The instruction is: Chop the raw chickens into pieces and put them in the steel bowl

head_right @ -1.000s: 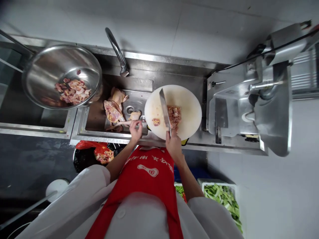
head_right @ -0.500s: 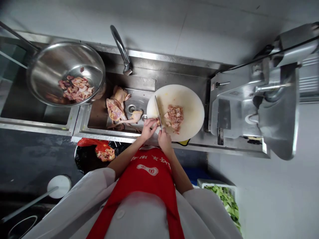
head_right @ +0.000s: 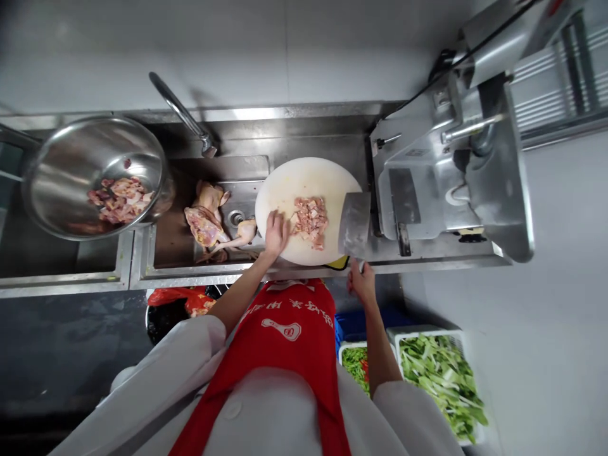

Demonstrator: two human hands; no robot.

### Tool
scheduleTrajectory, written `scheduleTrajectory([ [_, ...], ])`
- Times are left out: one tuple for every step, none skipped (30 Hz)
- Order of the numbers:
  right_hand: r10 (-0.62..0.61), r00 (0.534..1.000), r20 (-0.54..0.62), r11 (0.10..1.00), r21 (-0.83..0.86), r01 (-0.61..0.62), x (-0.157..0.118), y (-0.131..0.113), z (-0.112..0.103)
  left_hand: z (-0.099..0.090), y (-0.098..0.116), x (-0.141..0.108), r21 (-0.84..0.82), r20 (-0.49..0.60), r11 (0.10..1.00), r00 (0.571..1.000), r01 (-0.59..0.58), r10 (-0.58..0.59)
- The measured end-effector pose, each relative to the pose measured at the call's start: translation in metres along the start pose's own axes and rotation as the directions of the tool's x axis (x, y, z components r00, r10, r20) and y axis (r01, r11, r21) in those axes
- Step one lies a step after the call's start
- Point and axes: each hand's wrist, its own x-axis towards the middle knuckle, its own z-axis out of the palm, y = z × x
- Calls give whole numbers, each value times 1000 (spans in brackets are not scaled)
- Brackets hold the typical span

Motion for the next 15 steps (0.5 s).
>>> scheduleTrajectory([
  [34,999,2,999,33,-34,-1,9,-13,14,11,6,-16,24,1000,1000,-17,18],
  [67,998,9,996,53,-67,-2,18,-22,28,23,12,-30,50,998,997,-50,52],
  [94,995,17,994,60,-95,-2,25,-27,41,34,16,-39,76,995,992,-94,97],
  [117,993,24,991,60,-119,-3,30,-26,53,46,19,-38,102,989,984,-142,146],
  [134,990,35,989,53,-136,-3,34,-21,63,56,20,-30,129,982,973,-188,190],
  [139,989,54,989,41,-141,-3,34,-10,72,64,19,-17,149,975,964,-221,221],
  [133,988,82,990,26,-136,-2,33,4,77,71,18,-1,162,972,959,-236,233],
  [118,985,125,993,12,-120,-2,29,20,81,77,15,17,163,972,960,-234,229],
  [88,983,164,996,14,-92,-1,25,37,83,81,13,36,153,975,965,-219,212],
  [68,977,200,997,30,-75,1,20,53,83,84,10,54,136,979,973,-198,189],
  [51,973,226,997,48,-63,2,16,66,82,87,8,69,117,982,979,-174,165],
  [38,969,245,996,71,-57,4,13,76,80,89,7,77,104,985,984,-155,146],
  [33,966,257,994,91,-58,5,12,83,78,91,7,78,101,987,986,-143,135],
  [29,965,262,992,111,-60,7,13,86,76,93,7,75,107,987,986,-140,131],
  [22,964,266,989,136,-60,8,16,87,75,95,7,68,117,987,984,-143,135],
])
